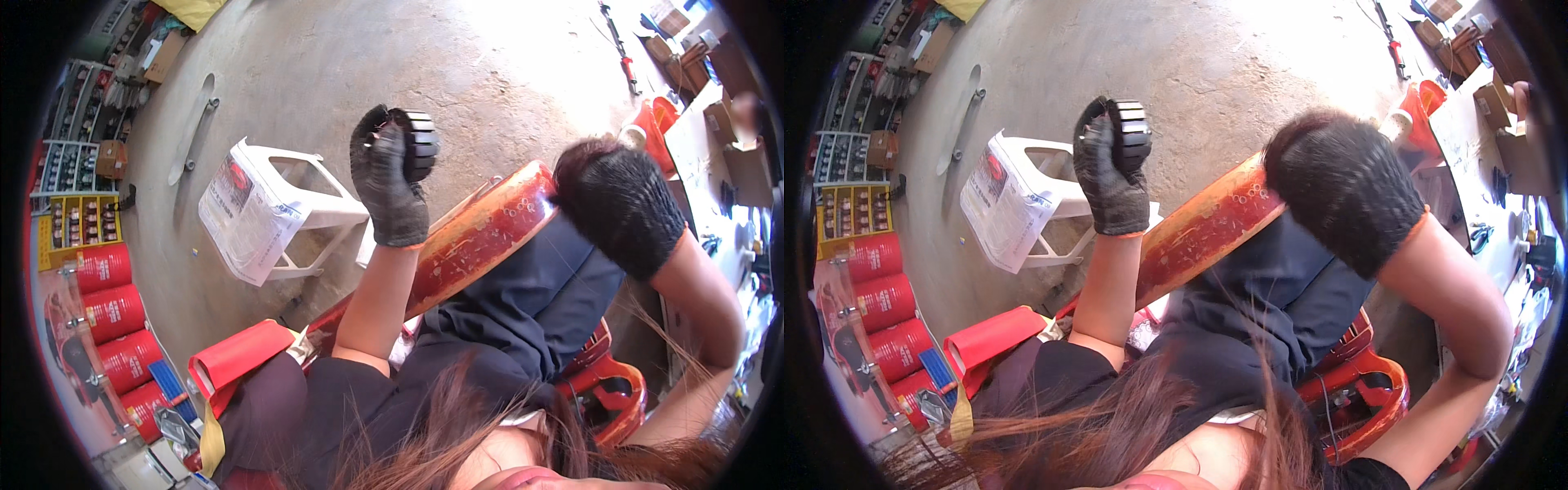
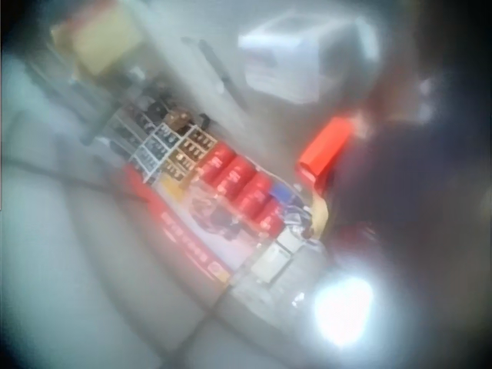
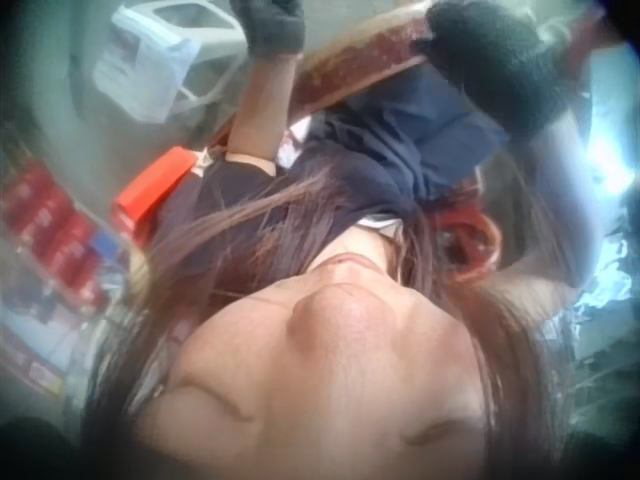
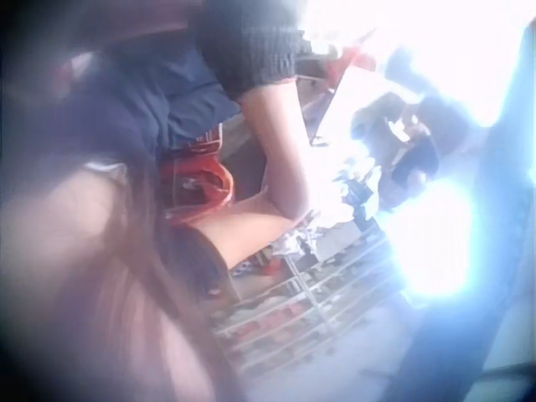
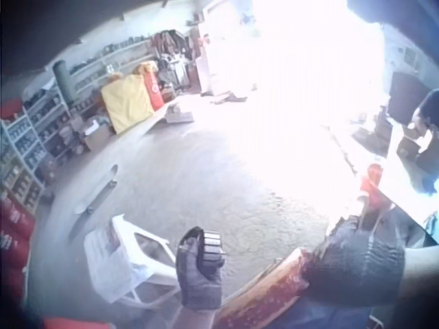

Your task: The person sits on a chair and winds copper wire onto a motor armature held in their gloved hands. They rotate the armature and guide the wire around the slots repeatedly.

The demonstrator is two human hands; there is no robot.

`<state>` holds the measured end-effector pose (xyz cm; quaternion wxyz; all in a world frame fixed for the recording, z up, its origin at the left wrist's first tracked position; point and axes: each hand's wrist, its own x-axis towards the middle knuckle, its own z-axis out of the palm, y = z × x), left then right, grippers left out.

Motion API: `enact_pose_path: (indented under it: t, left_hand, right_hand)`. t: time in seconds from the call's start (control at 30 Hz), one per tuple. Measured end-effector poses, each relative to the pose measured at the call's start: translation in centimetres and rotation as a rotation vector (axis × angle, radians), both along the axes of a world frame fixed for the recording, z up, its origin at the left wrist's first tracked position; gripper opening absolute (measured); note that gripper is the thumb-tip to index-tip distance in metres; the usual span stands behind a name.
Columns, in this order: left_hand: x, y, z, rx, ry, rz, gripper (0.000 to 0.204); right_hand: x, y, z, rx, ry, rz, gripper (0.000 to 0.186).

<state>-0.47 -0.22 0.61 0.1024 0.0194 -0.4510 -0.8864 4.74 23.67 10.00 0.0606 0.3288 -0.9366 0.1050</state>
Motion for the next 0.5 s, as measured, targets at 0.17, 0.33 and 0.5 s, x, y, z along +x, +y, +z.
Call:
enact_pose_path:
  t: [0.17,0.33,0.5]
  left_hand:
    - [-0.2,-0.8,-2.2,0.590,-0.622,-0.391,0.035]
    - [1.0,0.6,0.1,0.592,-0.510,-0.678,0.049]
    - [0.6,0.2,0.0,0.350,-0.146,-0.788,0.035]
  right_hand:
    - [1.0,-2.5,2.6,-0.335,-0.946,0.103,0.020]
    - [-1.1,0.7,-6.4,-1.519,-0.827,0.811,0.056]
    - [-0.7,-3.2,-0.6,-1.941,-0.734,0.345,0.090]
